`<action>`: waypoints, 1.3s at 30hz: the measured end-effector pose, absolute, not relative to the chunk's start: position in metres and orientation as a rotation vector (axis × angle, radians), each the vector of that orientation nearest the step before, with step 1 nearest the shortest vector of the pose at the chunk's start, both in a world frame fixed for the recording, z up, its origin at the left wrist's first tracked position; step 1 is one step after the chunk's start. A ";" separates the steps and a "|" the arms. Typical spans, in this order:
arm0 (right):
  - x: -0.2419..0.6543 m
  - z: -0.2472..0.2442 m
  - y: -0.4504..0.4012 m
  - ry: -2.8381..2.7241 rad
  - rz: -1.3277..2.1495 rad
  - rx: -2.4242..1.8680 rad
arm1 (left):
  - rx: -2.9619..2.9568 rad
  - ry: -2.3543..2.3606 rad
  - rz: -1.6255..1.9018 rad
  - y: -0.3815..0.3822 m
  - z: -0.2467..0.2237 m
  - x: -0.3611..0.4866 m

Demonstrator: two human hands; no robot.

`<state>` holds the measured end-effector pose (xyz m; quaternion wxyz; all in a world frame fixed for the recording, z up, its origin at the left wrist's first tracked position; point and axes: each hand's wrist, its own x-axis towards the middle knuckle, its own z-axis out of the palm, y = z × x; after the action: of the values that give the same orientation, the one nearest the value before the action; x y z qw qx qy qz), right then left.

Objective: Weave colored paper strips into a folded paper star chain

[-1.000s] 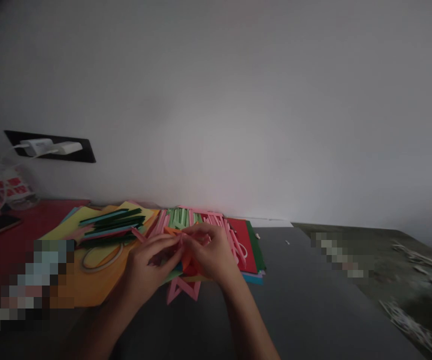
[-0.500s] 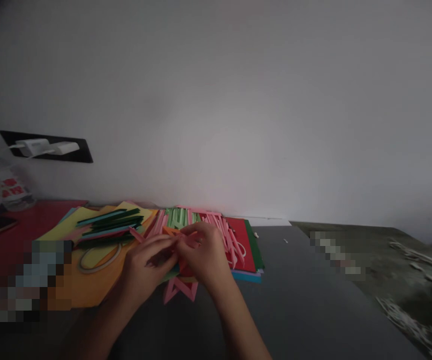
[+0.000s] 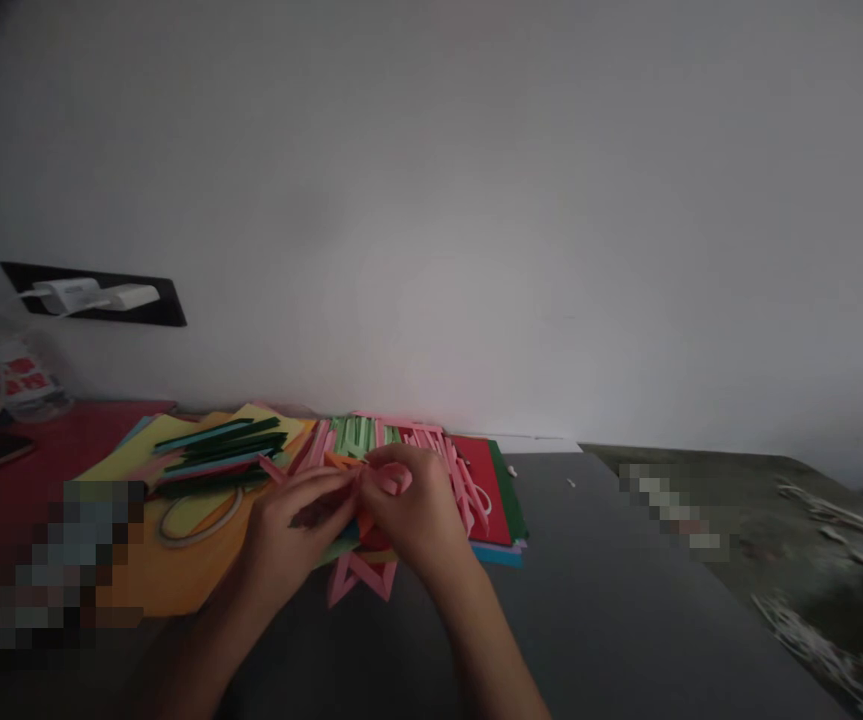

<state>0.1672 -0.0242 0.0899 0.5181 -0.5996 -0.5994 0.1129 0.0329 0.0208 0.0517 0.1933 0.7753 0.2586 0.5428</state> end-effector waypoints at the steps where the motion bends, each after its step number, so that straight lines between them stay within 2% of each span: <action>1: 0.169 0.090 -0.024 -1.487 0.229 -1.421 | 2.159 0.738 1.510 0.021 0.051 0.033; 12: 0.177 0.088 -0.023 -1.713 0.051 -1.337 | 2.107 0.803 1.524 0.022 0.049 0.032; 26: 0.170 0.090 -0.023 -1.473 0.409 -1.321 | 2.156 0.804 1.578 0.021 0.050 0.033; 34: 0.158 0.090 -0.023 -1.419 0.281 -1.335 | 2.021 0.908 1.558 0.019 0.055 0.032; 39: 0.161 0.088 -0.020 -1.370 0.190 -1.284 | 1.791 0.971 1.361 0.021 0.061 0.026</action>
<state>0.1613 -0.0196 0.0875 0.5871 -0.5507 -0.5877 0.0817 0.0256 0.0207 0.0605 0.3388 0.6877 0.3730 0.5227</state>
